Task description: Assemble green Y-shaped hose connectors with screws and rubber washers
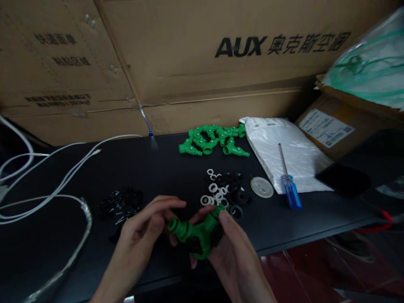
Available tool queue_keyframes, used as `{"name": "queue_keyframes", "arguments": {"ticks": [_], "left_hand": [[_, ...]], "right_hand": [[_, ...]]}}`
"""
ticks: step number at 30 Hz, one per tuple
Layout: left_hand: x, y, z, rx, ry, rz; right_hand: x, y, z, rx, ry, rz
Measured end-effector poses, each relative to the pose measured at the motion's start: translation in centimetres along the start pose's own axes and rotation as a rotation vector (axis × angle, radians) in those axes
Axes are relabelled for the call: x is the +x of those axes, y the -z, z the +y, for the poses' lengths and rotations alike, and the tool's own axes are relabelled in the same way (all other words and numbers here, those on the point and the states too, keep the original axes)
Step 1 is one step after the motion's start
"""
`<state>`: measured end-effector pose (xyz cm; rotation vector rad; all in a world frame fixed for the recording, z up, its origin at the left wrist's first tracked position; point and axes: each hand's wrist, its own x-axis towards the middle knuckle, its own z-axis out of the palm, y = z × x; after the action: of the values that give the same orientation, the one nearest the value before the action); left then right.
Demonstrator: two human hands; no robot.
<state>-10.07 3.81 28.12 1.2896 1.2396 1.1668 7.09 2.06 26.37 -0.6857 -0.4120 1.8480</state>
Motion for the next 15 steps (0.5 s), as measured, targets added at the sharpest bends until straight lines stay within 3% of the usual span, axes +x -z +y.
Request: {"name": "queue_keyframes", "arguments": {"ticks": [4,7,15], "left_hand": [[5.0,-1.2,0.6,0.409,-0.077,-0.249],[7.7,-2.6,0.9,0.579,-0.171,-0.42],[9.5,-3.6,1.5,0.678,-0.15,-0.524]], "right_hand": [[-0.5,1.2,-0.2,-0.048,-0.002,0.062],[-0.7,2.2,0.1,-0.082,-0.034,0.056],[-0.4,1.8,0.0,-0.103,-0.003,0.011]]}}
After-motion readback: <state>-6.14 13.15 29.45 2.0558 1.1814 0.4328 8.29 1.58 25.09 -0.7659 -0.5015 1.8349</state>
